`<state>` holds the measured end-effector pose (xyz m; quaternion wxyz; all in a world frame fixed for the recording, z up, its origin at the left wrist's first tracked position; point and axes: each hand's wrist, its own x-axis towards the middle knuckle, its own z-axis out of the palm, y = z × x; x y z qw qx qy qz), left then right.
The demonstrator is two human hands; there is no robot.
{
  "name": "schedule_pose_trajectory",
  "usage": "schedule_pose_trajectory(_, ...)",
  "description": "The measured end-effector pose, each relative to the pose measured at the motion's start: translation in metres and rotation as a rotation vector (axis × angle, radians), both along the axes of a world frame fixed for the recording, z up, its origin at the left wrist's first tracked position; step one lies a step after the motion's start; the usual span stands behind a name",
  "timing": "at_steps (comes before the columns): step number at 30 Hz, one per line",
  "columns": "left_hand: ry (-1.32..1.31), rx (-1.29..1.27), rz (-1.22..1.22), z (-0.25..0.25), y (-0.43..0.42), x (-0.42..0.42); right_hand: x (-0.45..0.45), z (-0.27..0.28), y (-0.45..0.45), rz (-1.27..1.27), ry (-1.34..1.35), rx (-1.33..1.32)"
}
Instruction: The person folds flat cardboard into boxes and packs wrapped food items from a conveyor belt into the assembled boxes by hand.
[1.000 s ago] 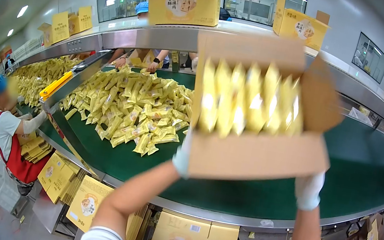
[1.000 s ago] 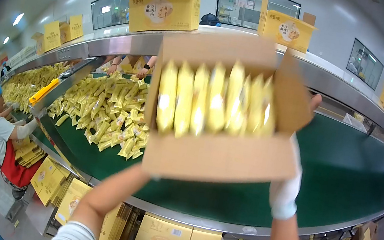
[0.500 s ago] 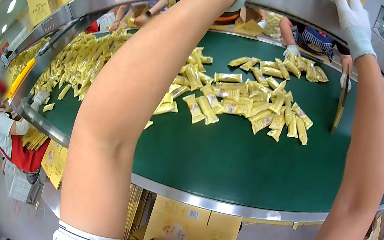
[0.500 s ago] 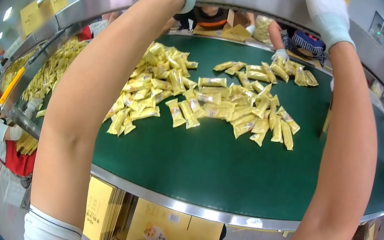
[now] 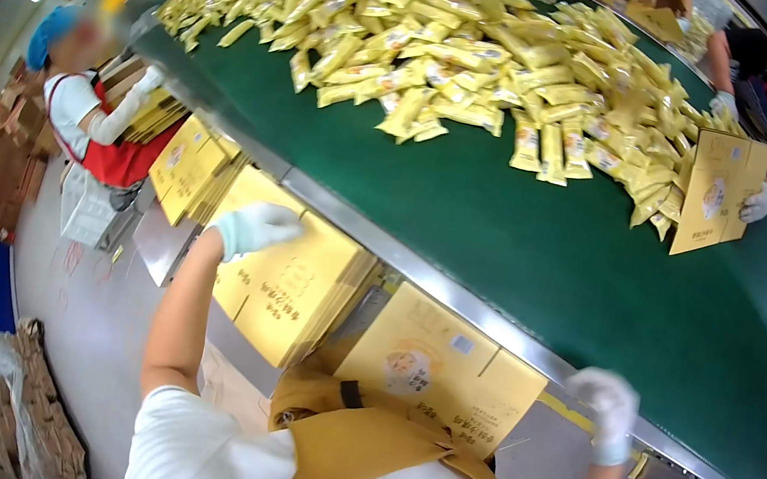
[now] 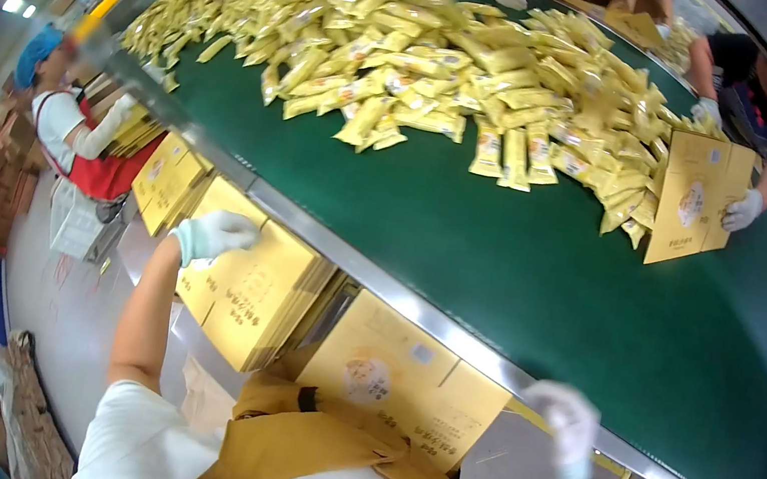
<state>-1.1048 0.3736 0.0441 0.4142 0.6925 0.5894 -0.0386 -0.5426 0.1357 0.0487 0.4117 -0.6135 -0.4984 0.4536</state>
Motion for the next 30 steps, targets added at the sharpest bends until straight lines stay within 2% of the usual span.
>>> schedule_pose_trajectory(1, 0.044, 0.005, 0.307, -0.008, -0.014, -0.038, -0.035, -0.024, -0.012, 0.046, 0.198, -0.038)
schedule_pose_trajectory(3, 0.093, 0.377, 0.495, -0.076, -0.028, -0.133, -0.096, -0.059, -0.013, 0.222, 0.376, -0.199)
schedule_pose_trajectory(6, 0.347, 0.584, 0.704, -0.125, -0.038, -0.179, -0.190, -0.091, 0.002, 0.453, 0.453, -0.368)
schedule_pose_trajectory(7, 0.350, 0.499, 0.712, -0.134, -0.035, -0.190, -0.213, -0.117, 0.010, 0.555, 0.341, -0.331)
schedule_pose_trajectory(9, 0.325, 0.427, 0.742, -0.138, -0.029, -0.193, -0.257, -0.141, 0.022, 0.592, 0.317, -0.381)
schedule_pose_trajectory(11, 0.244, 0.266, 0.774, -0.139, -0.017, -0.202, -0.302, -0.142, 0.035, 0.466, 0.504, -0.558)
schedule_pose_trajectory(14, 0.067, 0.046, 0.840, -0.128, -0.005, -0.194, -0.348, -0.164, 0.050, 0.378, 0.286, -0.465)
schedule_pose_trajectory(16, 0.044, -0.044, 0.810, -0.136, 0.006, -0.200, -0.366, -0.174, 0.058, 0.279, 0.365, -0.500)
schedule_pose_trajectory(17, 0.132, 0.002, 0.807, -0.131, 0.010, -0.191, -0.373, -0.174, 0.057, 0.241, 0.406, -0.489)
schedule_pose_trajectory(18, 0.078, -0.032, 0.879, -0.126, 0.005, -0.183, -0.381, -0.173, 0.056, 0.213, 0.447, -0.475)
schedule_pose_trajectory(19, 0.118, -0.005, 0.882, -0.114, 0.001, -0.175, -0.390, -0.203, 0.052, 0.147, 0.370, -0.429)
schedule_pose_trajectory(21, 0.214, 0.097, 0.796, -0.143, 0.006, -0.195, -0.394, -0.179, 0.051, 0.105, 0.425, -0.420)
schedule_pose_trajectory(22, 0.185, 0.109, 0.804, -0.116, -0.005, -0.179, -0.394, -0.163, 0.051, 0.081, 0.434, -0.396)
schedule_pose_trajectory(23, 0.165, 0.110, 0.803, -0.103, -0.010, -0.172, -0.387, -0.172, 0.058, 0.219, 0.374, -0.557)
schedule_pose_trajectory(24, 0.184, 0.141, 0.772, -0.098, -0.014, -0.171, -0.392, -0.143, 0.058, 0.155, 0.456, -0.598)
schedule_pose_trajectory(26, 0.111, 0.052, 0.844, -0.083, -0.018, -0.166, -0.396, -0.149, 0.059, 0.054, 0.613, -0.582)
schedule_pose_trajectory(28, 0.162, 0.061, 0.821, -0.094, -0.016, -0.170, -0.394, -0.132, 0.063, 0.034, 0.680, -0.633)
schedule_pose_trajectory(30, 0.252, 0.182, 0.681, -0.133, -0.006, -0.189, -0.395, -0.127, 0.069, -0.051, 0.749, -0.677)
